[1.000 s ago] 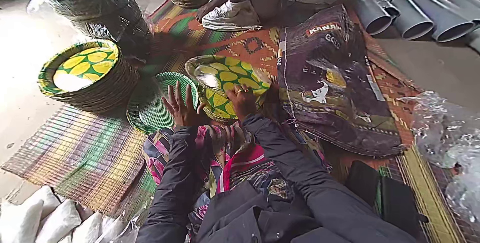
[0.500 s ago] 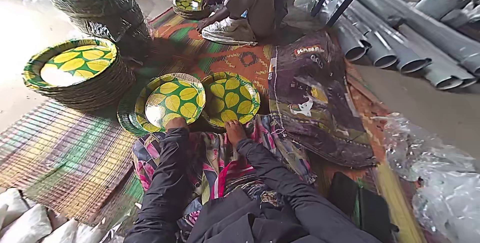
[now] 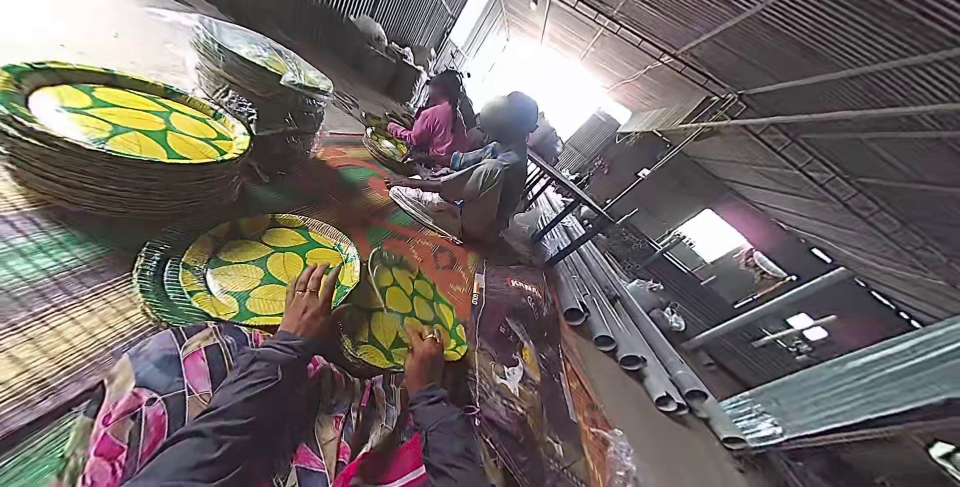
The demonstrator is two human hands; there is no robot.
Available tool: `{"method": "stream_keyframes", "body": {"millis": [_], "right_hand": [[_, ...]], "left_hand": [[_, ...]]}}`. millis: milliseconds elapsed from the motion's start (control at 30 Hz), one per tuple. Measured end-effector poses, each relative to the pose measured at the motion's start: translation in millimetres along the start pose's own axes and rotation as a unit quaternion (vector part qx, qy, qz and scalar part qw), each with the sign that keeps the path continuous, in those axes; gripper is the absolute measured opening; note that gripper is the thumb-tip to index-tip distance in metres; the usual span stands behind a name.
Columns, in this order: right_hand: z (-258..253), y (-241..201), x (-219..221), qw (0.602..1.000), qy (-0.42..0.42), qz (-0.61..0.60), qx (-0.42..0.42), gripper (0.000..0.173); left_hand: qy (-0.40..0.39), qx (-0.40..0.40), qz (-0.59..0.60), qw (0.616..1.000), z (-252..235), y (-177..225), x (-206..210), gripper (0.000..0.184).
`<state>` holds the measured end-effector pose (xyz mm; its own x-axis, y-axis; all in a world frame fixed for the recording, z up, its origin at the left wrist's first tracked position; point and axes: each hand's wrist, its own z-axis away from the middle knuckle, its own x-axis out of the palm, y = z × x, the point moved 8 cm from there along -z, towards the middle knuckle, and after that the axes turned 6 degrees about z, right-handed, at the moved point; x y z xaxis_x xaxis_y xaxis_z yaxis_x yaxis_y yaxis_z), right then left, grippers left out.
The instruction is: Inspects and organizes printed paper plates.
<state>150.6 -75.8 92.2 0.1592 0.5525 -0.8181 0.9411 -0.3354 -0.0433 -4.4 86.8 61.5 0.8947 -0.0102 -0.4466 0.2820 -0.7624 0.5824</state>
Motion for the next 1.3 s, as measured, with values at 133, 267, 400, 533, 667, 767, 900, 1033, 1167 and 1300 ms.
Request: {"method": "stream_keyframes", "body": {"millis": [133, 267, 400, 533, 667, 767, 900, 1033, 1167, 1300], "right_hand": [[-41.5, -42.1, -9.1, 0.986, 0.092, -0.038, -0.132, 0.040], [-54.2, -74.1, 12.6, 0.978, 0.081, -0.050, -0.185, 0.030], [-55.0, -69.3, 29.3, 0.985, 0.085, -0.054, -0.137, 0.027], [-50.6, -52.0, 44.9, 0.986, 0.099, -0.006, -0.131, 0.033], [-36.2, -28.3, 61.2, 0.998, -0.001, 0.031, -0.052, 0.061], [13.8, -16.3, 98.2, 0.962, -0.268, 0.044, 0.004, 0.049], [57.8, -13.2, 100.3, 0.949, -0.310, 0.053, 0.013, 0.040], [48.0, -3.3, 81.6, 0.927, -0.359, 0.105, 0.027, 0.037], [29.7, 8.6, 63.7, 0.944, -0.312, 0.086, 0.056, 0.040], [-2.7, -7.0, 26.1, 0.998, 0.005, 0.052, -0.046, 0.035]], "left_hand": [[0.243, 0.139, -0.063, 0.958, 11.5, 35.2, -37.7, 0.054], [0.096, 0.124, -0.032, 0.987, 8.7, 38.0, -22.1, 0.042], [-0.116, 0.032, 0.046, 0.992, 2.5, 3.3, 7.4, 0.023], [-0.157, 0.032, -0.061, 0.985, 1.3, 9.2, 8.9, 0.016], [-0.201, -0.197, -0.118, 0.952, 2.8, -20.3, 6.4, 0.022], [-0.290, -0.320, -0.135, 0.892, 20.3, -58.0, 19.7, 0.018], [-0.377, -0.374, -0.163, 0.831, 38.3, -68.7, 46.5, 0.020], [-0.381, -0.370, -0.162, 0.832, 41.8, -60.5, 59.6, 0.020], [-0.296, -0.358, -0.084, 0.882, 31.0, -63.6, 49.1, 0.053], [-0.143, -0.217, -0.011, 0.965, 12.2, -40.6, 28.9, 0.108]]}}
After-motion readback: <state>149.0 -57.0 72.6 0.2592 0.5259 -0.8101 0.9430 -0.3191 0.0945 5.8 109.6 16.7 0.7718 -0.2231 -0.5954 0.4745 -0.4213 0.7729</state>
